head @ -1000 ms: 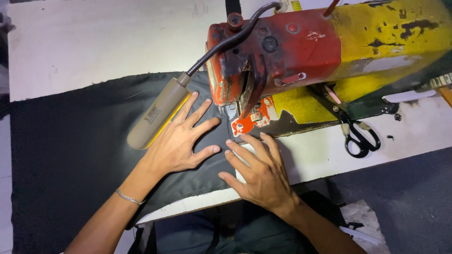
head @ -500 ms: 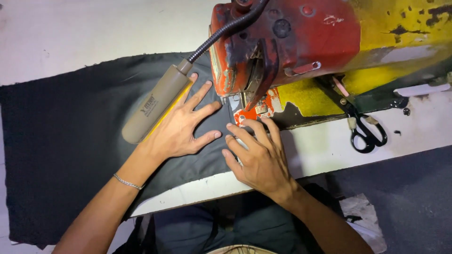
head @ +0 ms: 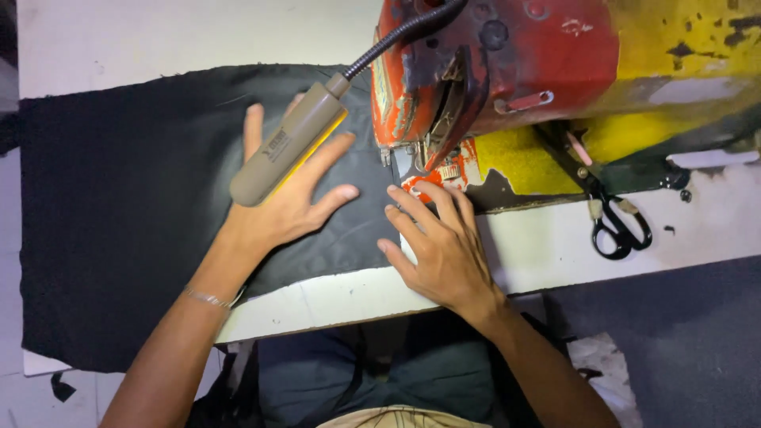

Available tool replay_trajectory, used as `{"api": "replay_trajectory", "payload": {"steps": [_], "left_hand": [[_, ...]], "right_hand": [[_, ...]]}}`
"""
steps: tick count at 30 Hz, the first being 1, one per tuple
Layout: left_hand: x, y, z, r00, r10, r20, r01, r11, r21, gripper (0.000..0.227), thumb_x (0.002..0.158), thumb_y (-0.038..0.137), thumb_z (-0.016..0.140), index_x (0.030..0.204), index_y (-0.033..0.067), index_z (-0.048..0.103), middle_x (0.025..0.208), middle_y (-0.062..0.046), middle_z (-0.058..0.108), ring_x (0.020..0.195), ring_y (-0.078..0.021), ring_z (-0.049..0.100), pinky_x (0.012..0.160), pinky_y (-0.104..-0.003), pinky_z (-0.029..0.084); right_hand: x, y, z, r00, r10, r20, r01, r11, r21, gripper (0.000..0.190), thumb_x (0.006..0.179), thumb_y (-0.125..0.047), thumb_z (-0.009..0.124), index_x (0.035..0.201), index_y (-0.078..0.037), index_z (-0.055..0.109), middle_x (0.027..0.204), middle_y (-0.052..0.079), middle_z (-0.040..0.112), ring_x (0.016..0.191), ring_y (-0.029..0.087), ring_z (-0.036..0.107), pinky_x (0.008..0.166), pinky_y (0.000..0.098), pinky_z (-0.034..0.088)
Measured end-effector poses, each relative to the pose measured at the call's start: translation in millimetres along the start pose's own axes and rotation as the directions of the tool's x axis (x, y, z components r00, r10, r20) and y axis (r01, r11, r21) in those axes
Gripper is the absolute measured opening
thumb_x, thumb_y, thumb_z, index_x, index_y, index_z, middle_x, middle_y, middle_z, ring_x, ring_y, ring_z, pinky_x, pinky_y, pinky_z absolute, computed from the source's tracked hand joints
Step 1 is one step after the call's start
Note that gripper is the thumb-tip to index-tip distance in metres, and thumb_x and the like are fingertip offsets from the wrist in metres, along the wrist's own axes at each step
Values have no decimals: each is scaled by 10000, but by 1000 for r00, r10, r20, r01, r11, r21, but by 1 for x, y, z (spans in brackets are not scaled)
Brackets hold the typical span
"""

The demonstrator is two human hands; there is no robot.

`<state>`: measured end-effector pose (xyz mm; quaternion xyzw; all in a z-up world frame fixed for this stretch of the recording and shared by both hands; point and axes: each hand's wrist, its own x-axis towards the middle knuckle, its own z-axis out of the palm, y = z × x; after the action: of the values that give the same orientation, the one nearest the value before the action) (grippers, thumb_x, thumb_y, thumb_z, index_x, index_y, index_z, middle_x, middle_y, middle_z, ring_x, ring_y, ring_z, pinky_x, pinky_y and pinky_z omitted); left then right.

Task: Cutting black fabric with scissors and then folding and aligning green fabric pieces on a workbench using a ruler as a guide.

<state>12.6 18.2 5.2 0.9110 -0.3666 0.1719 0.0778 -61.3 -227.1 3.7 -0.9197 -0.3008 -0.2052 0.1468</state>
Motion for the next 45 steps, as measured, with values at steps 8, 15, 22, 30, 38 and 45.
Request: {"api": "replay_trajectory", "payload": {"steps": [8, 15, 22, 30, 38, 45], "left_hand": [[-35, -17, 3, 959, -284, 10, 282, 946, -158, 688, 1038, 524, 527, 1563, 90, 434, 1611, -177, 445, 1539, -403, 266, 1148, -782, 157], [-30, -5, -11, 975, -221, 13, 221, 975, 1, 729, 925, 556, 599, 1542, 170, 561, 1657, -168, 451, 1513, -496, 363, 1099, -738, 270], [-32, 34, -55, 977, -207, -47, 188, 947, -262, 584, 954, 270, 613, 1468, -1, 566, 1541, -267, 550, 1434, -401, 523, 1212, -487, 369], [-57, 53, -67, 969, -223, -108, 189, 945, -266, 527, 966, 246, 614, 1397, -58, 602, 1484, -282, 595, 1384, -410, 581, 1107, -486, 438], [-72, 76, -75, 912, -369, -181, 289, 888, -357, 278, 906, 179, 772, 1154, 56, 746, 1228, -98, 749, 1160, -278, 704, 982, -393, 504], [-41, 93, -36, 887, -461, -26, 318, 650, -691, 603, 794, 320, 890, 1333, 160, 672, 1240, -57, 713, 924, -116, 720, 819, -260, 593]], "right_hand": [[-15, 0, 4, 1000, -4, 10, 3, 995, 95, 338, 940, -242, 676, 1244, -100, 719, 1434, 42, 638, 1351, 371, 544, 1091, 534, 379], [-7, 75, -20, 959, 111, -260, -101, 994, 50, 48, 934, 7, 678, 959, 11, 718, 962, 130, 748, 840, 322, 680, 798, 435, 521], [25, 204, 11, 631, 772, -75, -776, 624, -97, 530, 902, -400, 564, 1390, -205, 497, 1371, 141, 586, 1170, 423, 570, 882, 532, 416], [52, 183, -3, 581, 805, 117, -806, 589, -51, 428, 955, -468, 499, 1298, -226, 416, 1379, 137, 528, 1243, 396, 522, 941, 495, 429], [4, 107, -17, 973, 32, -228, -149, 842, -519, 164, 1017, -202, 692, 873, -128, 673, 1077, 124, 718, 1032, 336, 644, 661, 439, 555], [-12, 3, -22, 999, -29, 34, 18, 958, 285, 16, 958, -48, 669, 946, -48, 658, 894, 98, 670, 847, 301, 596, 778, 394, 474]]}}
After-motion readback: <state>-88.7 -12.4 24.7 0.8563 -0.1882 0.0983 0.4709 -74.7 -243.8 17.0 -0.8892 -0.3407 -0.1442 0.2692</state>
